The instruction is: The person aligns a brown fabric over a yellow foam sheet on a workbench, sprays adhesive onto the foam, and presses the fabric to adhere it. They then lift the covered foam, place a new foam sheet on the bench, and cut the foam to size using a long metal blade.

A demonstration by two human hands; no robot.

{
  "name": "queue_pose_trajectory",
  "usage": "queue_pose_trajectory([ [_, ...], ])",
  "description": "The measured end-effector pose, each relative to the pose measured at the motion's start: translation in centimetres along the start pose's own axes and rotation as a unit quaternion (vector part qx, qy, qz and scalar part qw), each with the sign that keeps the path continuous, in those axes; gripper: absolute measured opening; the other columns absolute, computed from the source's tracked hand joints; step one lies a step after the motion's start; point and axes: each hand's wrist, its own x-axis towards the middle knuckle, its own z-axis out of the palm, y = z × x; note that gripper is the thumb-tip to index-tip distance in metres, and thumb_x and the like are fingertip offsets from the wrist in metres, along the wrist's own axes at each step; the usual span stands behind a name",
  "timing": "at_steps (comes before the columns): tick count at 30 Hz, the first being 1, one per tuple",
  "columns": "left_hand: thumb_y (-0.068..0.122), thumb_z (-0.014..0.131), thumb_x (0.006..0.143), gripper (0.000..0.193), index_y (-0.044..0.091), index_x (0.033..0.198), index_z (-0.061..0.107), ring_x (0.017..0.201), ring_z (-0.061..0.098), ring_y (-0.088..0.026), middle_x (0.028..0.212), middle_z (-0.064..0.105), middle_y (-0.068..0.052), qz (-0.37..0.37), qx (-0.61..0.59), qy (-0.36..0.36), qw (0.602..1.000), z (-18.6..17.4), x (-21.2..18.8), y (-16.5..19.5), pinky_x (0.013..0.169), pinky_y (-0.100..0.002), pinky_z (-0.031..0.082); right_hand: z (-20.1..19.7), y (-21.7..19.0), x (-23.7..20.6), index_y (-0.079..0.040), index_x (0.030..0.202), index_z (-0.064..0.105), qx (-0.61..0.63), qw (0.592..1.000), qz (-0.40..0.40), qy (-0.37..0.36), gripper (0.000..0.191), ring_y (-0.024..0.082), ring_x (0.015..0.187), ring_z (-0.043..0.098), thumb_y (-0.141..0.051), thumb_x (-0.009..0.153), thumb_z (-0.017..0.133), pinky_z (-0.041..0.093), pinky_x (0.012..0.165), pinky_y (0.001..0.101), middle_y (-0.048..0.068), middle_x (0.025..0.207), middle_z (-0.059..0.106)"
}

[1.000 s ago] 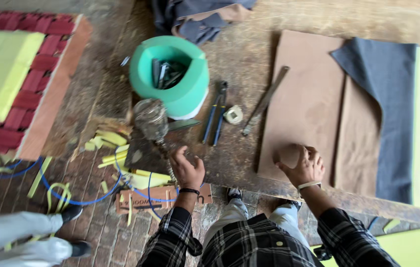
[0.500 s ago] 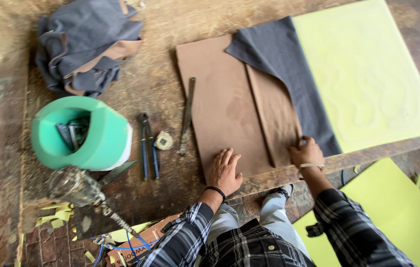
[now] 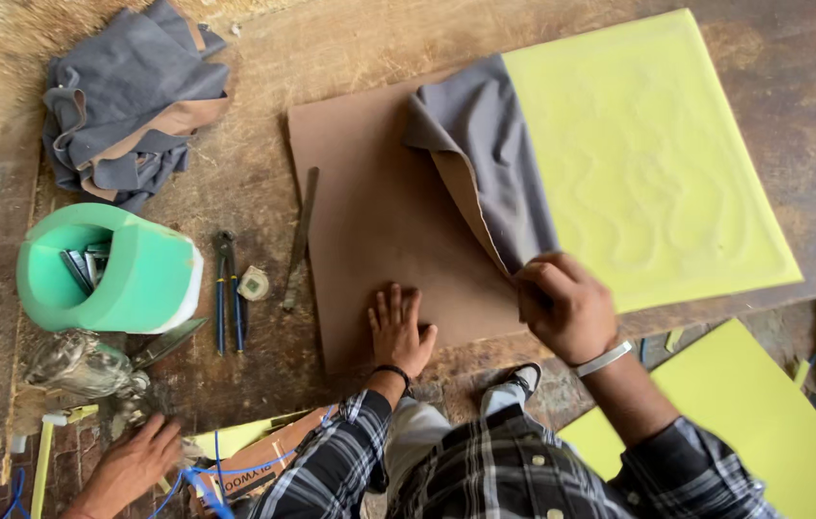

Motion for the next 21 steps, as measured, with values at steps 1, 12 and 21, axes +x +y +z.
queue_pose_trajectory([
  [1, 0.050, 0.066, 0.090, 0.081, 0.023, 0.158, 0.031, 0.155, 0.007, -0.045, 0.170, 0.011, -0.017, -0.020, 0.006, 0.001, 1.000, 0.3, 0.2, 1.1, 0.123, -0.062, 0.006, -2.3, -0.3, 0.5, -0.008, 0.094, 0.072, -0.002, 1.000, -0.015, 0.009, 0.016, 0.028, 0.082, 0.072, 0.001, 0.081, 0.075, 0.057, 0.071, 0.0360, 0.010, 0.099, 0.072],
  [12, 0.058, 0.054, 0.094, 0.079, 0.029, 0.161, 0.025, 0.156, -0.001, -0.042, 0.171, 0.006, -0.013, 0.055, 0.038, -0.083, 0.994, 3.0, 5.3, 14.9, 0.123, -0.061, 0.000, -18.4, 11.2, 0.2, -0.002, 0.100, 0.069, 0.000, 0.986, 0.105, 0.133, 0.022, 0.011, 0.081, 0.065, 0.012, 0.084, 0.078, 0.054, 0.078, 0.0244, 0.005, 0.091, 0.067],
  [21, 0.060, 0.043, 0.101, 0.063, 0.022, 0.151, 0.048, 0.143, 0.039, -0.039, 0.152, 0.048, -0.015, 0.133, 0.064, -0.160, 0.976, 5.6, 14.3, 24.2, 0.124, -0.059, 0.018, -20.4, 27.8, -7.3, -0.003, 0.087, 0.059, 0.118, 0.902, 0.331, 0.250, 0.021, 0.004, 0.079, 0.055, 0.014, 0.089, 0.071, 0.048, 0.073, 0.0207, -0.002, 0.086, 0.061],
])
